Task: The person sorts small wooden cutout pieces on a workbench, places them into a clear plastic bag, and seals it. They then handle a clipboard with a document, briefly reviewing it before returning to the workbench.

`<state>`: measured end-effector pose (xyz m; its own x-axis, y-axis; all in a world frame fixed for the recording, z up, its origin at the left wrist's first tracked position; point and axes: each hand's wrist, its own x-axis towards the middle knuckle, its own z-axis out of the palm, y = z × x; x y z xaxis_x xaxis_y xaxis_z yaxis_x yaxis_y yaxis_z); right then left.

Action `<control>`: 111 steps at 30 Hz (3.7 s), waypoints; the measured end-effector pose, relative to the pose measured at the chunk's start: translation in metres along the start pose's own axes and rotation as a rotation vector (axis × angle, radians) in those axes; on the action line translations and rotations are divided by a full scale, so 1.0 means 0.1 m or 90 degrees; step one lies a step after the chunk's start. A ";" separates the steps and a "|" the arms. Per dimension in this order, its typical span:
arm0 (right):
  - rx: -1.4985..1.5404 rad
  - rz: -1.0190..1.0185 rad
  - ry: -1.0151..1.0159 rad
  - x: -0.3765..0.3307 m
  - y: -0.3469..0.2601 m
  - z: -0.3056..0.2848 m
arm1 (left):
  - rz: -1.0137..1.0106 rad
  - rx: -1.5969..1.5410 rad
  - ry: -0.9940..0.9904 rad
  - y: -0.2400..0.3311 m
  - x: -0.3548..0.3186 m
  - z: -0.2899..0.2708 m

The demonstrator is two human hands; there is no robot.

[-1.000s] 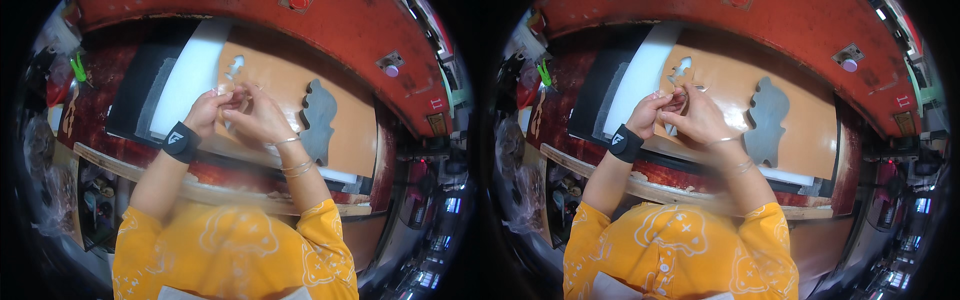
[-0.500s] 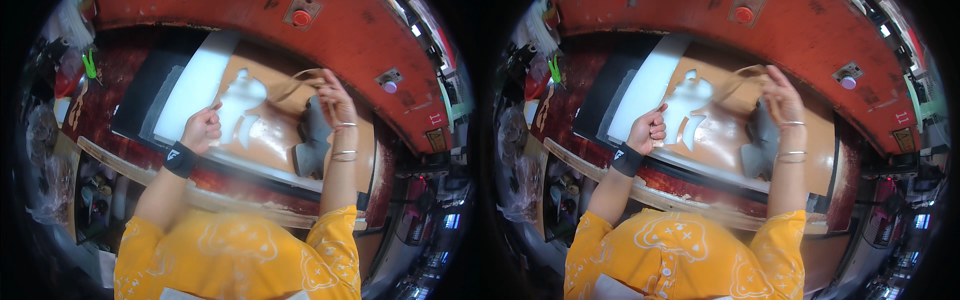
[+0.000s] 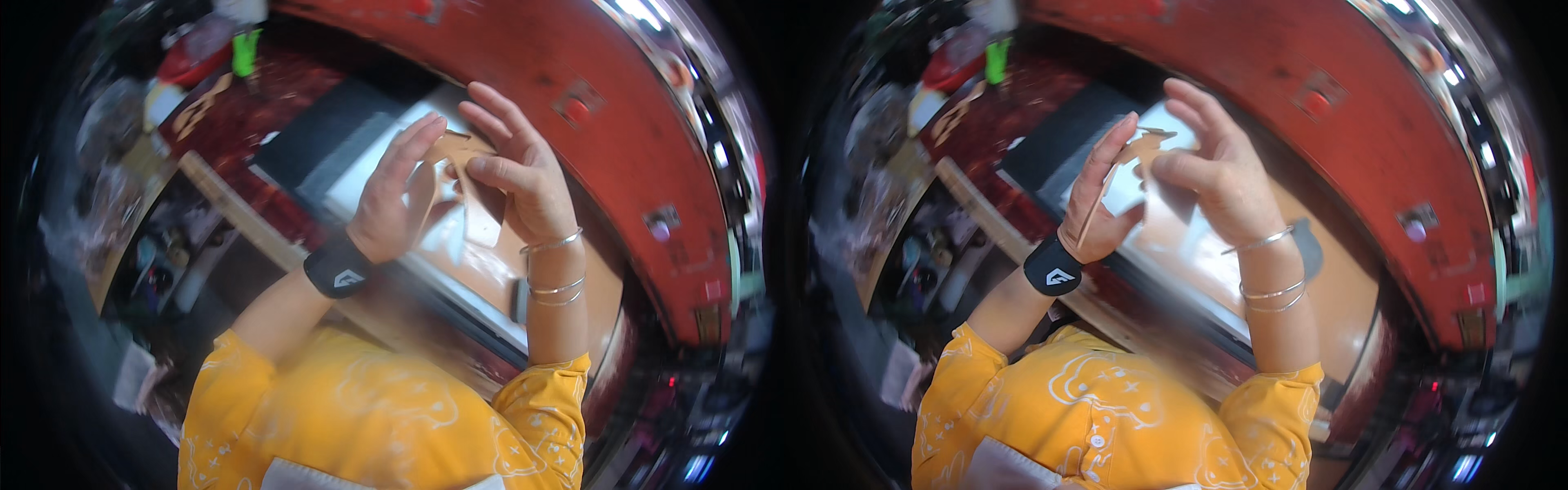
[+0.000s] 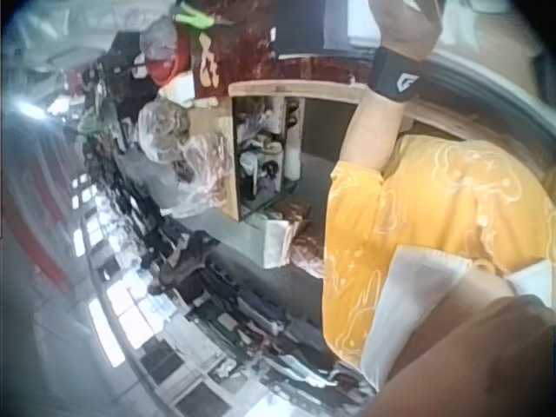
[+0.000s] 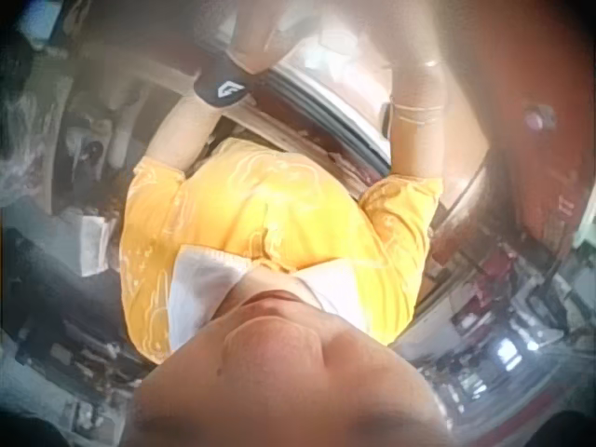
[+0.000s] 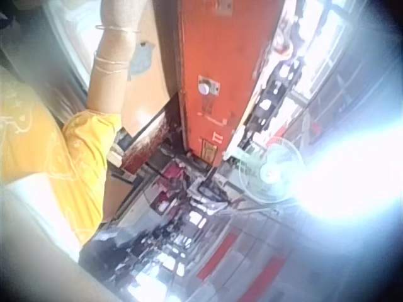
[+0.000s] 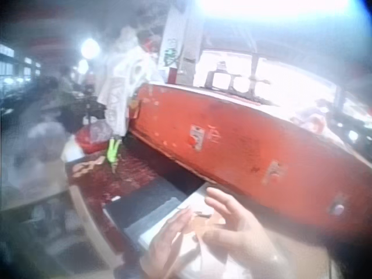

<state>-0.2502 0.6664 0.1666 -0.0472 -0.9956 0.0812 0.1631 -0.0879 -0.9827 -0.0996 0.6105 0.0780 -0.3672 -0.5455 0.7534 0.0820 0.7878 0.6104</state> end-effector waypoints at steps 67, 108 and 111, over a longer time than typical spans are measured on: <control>-0.060 0.738 -0.610 5.36 4.53 8.20 | -0.687 0.084 -0.174 -3.52 -2.24 -7.66; -0.626 -0.176 -0.574 5.13 5.23 8.13 | -1.015 0.449 0.192 -3.66 -2.88 -7.95; -0.570 0.034 -0.624 5.18 5.19 8.03 | -1.027 0.434 0.167 -3.63 -2.93 -7.89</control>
<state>0.6016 0.0781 -0.1676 0.7262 -0.6417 -0.2468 -0.5763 -0.3726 -0.7273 0.7087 0.2586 -0.1716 0.4644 -0.7996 -0.3808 -0.5670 -0.5987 0.5658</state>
